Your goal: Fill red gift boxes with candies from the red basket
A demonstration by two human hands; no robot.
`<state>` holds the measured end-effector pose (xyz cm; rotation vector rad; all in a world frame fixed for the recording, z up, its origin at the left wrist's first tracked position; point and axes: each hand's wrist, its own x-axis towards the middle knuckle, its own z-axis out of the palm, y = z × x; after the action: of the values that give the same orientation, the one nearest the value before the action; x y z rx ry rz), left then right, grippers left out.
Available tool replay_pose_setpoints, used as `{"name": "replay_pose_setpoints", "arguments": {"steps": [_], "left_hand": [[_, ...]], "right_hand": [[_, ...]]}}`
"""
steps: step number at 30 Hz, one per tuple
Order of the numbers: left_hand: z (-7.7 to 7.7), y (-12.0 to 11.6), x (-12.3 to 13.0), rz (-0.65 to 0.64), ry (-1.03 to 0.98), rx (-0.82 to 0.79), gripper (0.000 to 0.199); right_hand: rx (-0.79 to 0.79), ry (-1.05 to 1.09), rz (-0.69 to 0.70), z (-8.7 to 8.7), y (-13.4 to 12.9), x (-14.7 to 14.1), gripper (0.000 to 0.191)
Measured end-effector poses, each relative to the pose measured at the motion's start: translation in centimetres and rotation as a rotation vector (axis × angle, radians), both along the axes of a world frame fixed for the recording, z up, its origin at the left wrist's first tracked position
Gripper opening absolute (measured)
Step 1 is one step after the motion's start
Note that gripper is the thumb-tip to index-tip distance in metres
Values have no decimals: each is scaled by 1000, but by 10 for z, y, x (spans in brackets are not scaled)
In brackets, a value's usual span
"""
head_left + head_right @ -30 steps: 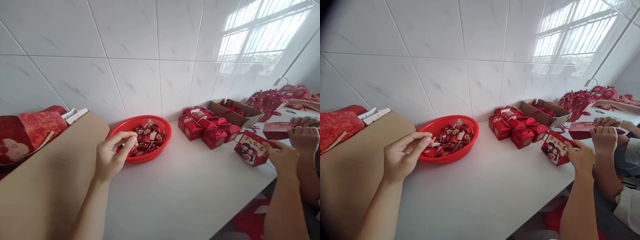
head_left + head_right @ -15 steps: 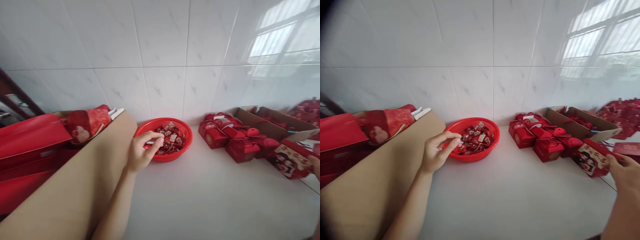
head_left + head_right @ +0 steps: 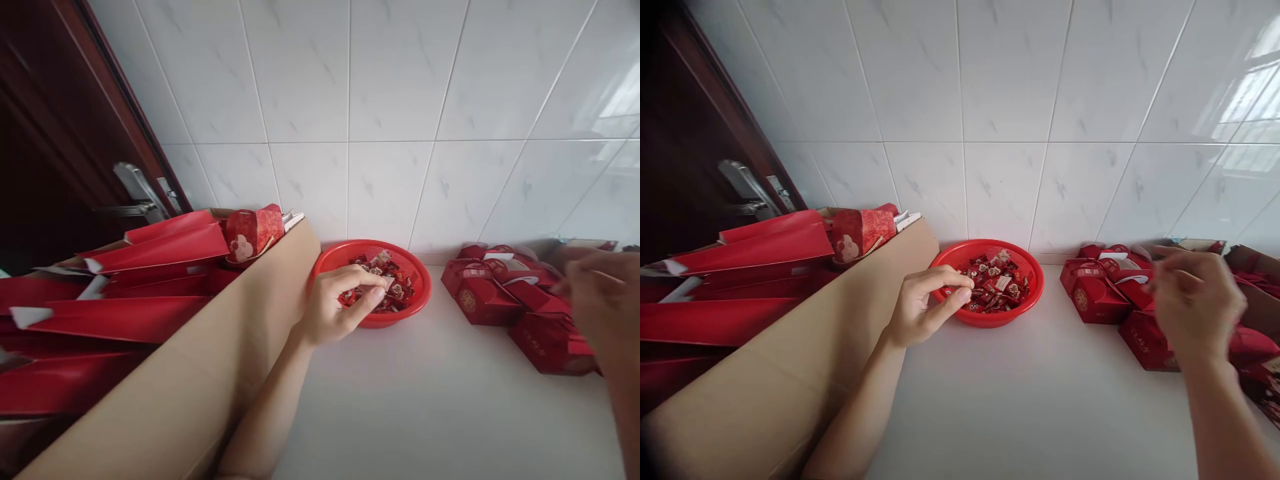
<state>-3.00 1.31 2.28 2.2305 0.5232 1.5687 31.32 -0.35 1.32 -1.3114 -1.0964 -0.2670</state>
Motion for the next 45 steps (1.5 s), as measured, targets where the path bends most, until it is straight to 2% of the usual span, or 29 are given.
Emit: {"name": "replay_pose_setpoints", "arguments": {"steps": [1, 3, 4, 5, 7, 9, 11, 13, 15, 17, 20, 22, 24, 28, 30, 32, 35, 37, 39, 41, 43, 45], "left_hand": [[3, -5, -1, 0, -1, 24, 9], [8, -18, -5, 7, 1, 71, 8], [10, -25, -7, 10, 9, 88, 8], [12, -32, -10, 11, 18, 102, 9], [16, -46, -14, 8, 14, 135, 13], [19, -59, -16, 17, -38, 185, 15], [23, -69, -17, 54, -118, 241, 13], [28, -77, -17, 122, -170, 264, 12], [31, -82, -19, 209, -199, 267, 14], [33, -83, -24, 283, -179, 251, 19], [35, -82, -37, 316, -94, 219, 24], [36, -80, -45, 323, -57, 191, 26], [38, -79, -51, 356, -24, 145, 31], [37, -80, -54, 437, 10, 116, 35], [34, -81, -53, 447, -53, 194, 26], [31, -80, -50, 467, -130, 267, 15], [28, -72, -43, 575, -257, 238, 8], [27, -63, -40, 659, -388, 166, 7], [25, -52, -41, 676, -485, 99, 13], [24, -41, -43, 588, -463, -3, 23], [22, -30, -45, 457, -376, -152, 34], [19, -21, -44, 384, -235, -303, 43]], "right_hand": [[-15, -37, 131, 6, 12, -23, 23], [-146, -176, 419, 19, 28, -73, 19], [-243, -265, 559, 25, 34, -99, 23], [-271, -341, 686, 31, 39, -126, 24], [-248, -491, 913, 42, 48, -181, 24], [-187, -633, 1080, 52, 59, -237, 25], [-122, -789, 1178, 63, 68, -294, 23], [-56, -925, 1172, 73, 76, -346, 23], [-54, -1010, 1163, 83, 82, -390, 20], [-102, -989, 1176, 89, 86, -422, 20], [-118, -999, 1250, 92, 91, -449, 32], [-156, -967, 1266, 93, 91, -455, 43], [-162, -943, 1248, 94, 88, -453, 44], [-148, -897, 1179, 106, 80, -428, 23], [-119, -757, 1209, 114, 78, -404, 31], [-70, -587, 1275, 119, 75, -371, 32], [38, -410, 1297, 111, 59, -308, 27], [86, -338, 1236, 94, 36, -265, 28], [62, -385, 1048, 67, 8, -230, 35], [19, -458, 876, 34, -20, -207, 50], [-12, -546, 808, -1, -41, -195, 65], [-67, -617, 782, -34, -55, -192, 74]]}}
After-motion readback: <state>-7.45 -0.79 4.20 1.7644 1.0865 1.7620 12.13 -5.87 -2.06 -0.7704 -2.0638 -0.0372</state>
